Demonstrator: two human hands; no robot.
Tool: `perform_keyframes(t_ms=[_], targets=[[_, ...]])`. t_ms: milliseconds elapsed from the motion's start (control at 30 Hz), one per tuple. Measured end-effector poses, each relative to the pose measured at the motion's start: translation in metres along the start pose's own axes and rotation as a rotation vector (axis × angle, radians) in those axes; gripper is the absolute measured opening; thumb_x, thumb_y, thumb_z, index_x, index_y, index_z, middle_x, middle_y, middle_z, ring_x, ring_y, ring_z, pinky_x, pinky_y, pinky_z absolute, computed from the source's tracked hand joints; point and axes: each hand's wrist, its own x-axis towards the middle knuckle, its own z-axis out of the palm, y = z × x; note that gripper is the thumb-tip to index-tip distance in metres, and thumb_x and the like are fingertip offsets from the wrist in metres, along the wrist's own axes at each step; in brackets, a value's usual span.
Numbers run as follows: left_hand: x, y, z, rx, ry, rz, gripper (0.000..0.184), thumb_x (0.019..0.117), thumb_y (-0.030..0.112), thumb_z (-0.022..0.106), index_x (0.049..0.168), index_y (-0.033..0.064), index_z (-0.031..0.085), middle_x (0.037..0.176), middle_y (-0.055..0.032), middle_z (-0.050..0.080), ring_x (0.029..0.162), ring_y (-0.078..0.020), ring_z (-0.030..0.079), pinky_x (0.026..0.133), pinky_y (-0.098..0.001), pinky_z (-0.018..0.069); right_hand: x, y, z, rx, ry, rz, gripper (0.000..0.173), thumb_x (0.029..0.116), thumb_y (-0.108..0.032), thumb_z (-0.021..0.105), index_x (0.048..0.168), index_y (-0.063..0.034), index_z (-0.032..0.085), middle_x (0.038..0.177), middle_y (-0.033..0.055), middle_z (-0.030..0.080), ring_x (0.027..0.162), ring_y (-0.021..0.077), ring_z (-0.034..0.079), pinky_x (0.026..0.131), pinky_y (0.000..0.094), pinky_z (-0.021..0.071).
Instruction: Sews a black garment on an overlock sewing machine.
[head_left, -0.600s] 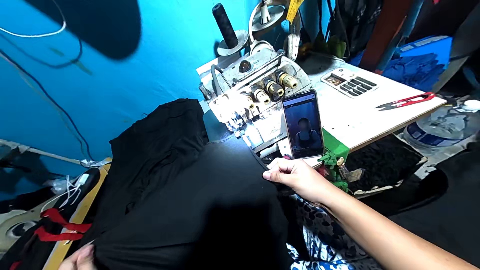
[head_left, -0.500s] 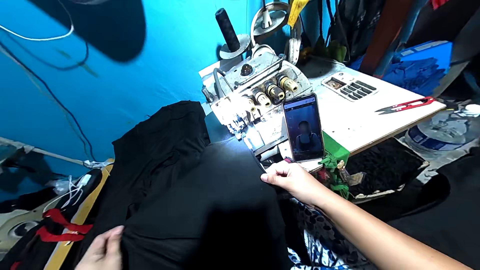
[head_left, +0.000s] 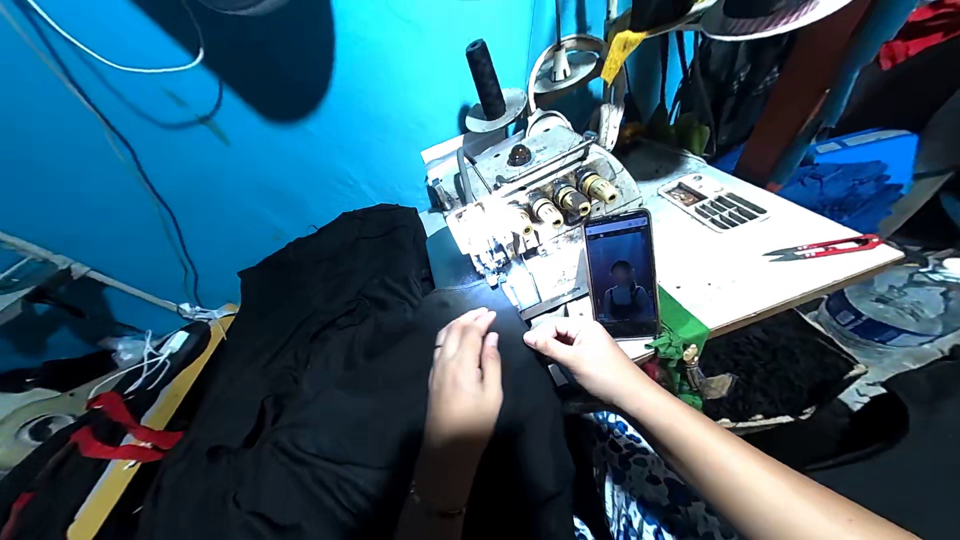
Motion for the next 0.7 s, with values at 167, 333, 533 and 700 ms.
perform_keyframes(t_ms=[167, 333, 533, 700], targets=[[0.002, 0.014, 0.023, 0.093, -0.017, -0.077, 0.033, 0.1042, 0.027, 0.052, 0.129, 0.0128, 0.069, 0.131, -0.0054, 0.065, 0.126, -0.0245, 0.057, 0.105, -0.0461, 0.0464, -0.005, -0.011, 0.003, -0.021, 0.018, 0.069, 0.017, 0.096, -0.015, 0.072, 0.107, -0.0093, 0.061, 0.074, -0.0018, 0.065, 0.06, 0.0063, 0.059, 0.057, 0.0229, 0.051], [0.003, 0.017, 0.027, 0.138, -0.025, -0.101, 0.036, 0.104, 0.032, 0.052, 0.133, 0.0173, 0.069, 0.131, -0.0054, 0.064, 0.126, -0.0277, 0.056, 0.105, -0.0492, 0.0457, -0.007, -0.01, -0.004, -0.083, -0.166, 0.139, 0.015, 0.1014, -0.023, 0.065, 0.092, -0.0115, 0.07, 0.069, -0.0021, 0.06, 0.06, 0.0055, 0.055, 0.057, 0.0225, 0.0467], [0.002, 0.017, 0.028, 0.139, -0.021, -0.105, 0.036, 0.1036, 0.031, 0.053, 0.133, 0.0192, 0.068, 0.131, -0.0041, 0.063, 0.127, -0.0266, 0.055, 0.105, -0.0476, 0.0452, -0.009, -0.012, -0.006, -0.047, -0.178, 0.144, 0.018, 0.1017, -0.023, 0.064, 0.089, -0.0113, 0.07, 0.066, -0.0014, 0.059, 0.056, 0.0057, 0.054, 0.054, 0.0212, 0.0448], [0.003, 0.016, 0.028, 0.134, -0.027, -0.109, 0.037, 0.104, 0.033, 0.052, 0.135, 0.0199, 0.067, 0.132, -0.0032, 0.063, 0.127, -0.0255, 0.055, 0.106, -0.047, 0.0447, -0.007, -0.014, -0.005, -0.041, -0.168, 0.159, 0.018, 0.1019, -0.022, 0.065, 0.089, -0.0108, 0.07, 0.067, -0.0003, 0.06, 0.057, 0.0073, 0.055, 0.055, 0.0223, 0.0464]])
